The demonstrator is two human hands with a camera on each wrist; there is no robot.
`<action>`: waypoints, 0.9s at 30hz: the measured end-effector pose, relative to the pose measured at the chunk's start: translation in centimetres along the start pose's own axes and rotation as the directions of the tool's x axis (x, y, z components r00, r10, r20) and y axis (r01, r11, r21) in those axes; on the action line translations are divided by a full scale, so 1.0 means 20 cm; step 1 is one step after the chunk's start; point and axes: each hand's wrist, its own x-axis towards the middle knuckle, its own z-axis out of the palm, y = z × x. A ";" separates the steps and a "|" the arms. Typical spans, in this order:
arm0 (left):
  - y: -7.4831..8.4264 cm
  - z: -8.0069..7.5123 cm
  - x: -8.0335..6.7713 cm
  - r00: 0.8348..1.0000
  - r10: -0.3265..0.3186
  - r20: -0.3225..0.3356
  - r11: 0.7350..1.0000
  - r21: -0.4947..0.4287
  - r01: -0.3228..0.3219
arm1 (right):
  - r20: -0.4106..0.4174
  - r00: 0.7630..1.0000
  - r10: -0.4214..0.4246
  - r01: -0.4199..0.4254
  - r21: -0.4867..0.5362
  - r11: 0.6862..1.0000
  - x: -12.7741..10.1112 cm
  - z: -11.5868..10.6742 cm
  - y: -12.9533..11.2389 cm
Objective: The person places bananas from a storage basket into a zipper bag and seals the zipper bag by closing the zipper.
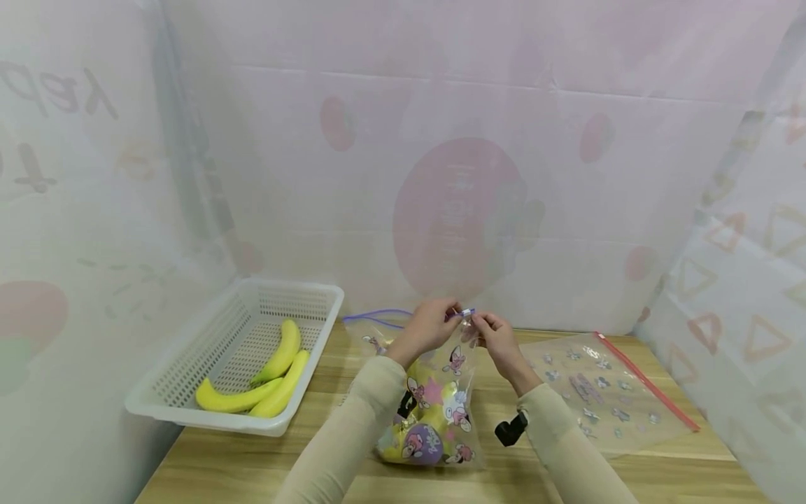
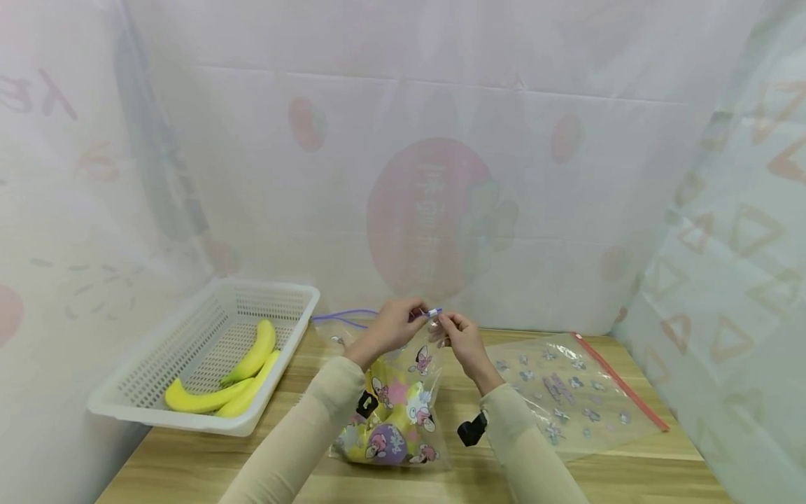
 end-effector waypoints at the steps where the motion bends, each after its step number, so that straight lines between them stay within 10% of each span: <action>1: 0.00 0.00 0.00 1.000 -0.001 -0.008 1.000 -0.003 0.001 | -0.004 1.000 0.002 -0.002 -0.005 1.000 0.00 0.00 0.00; 27: 0.00 0.01 0.00 1.000 0.022 0.003 0.994 0.103 -0.022 | 0.115 0.990 -0.083 0.091 -0.071 0.993 -0.02 0.01 -0.02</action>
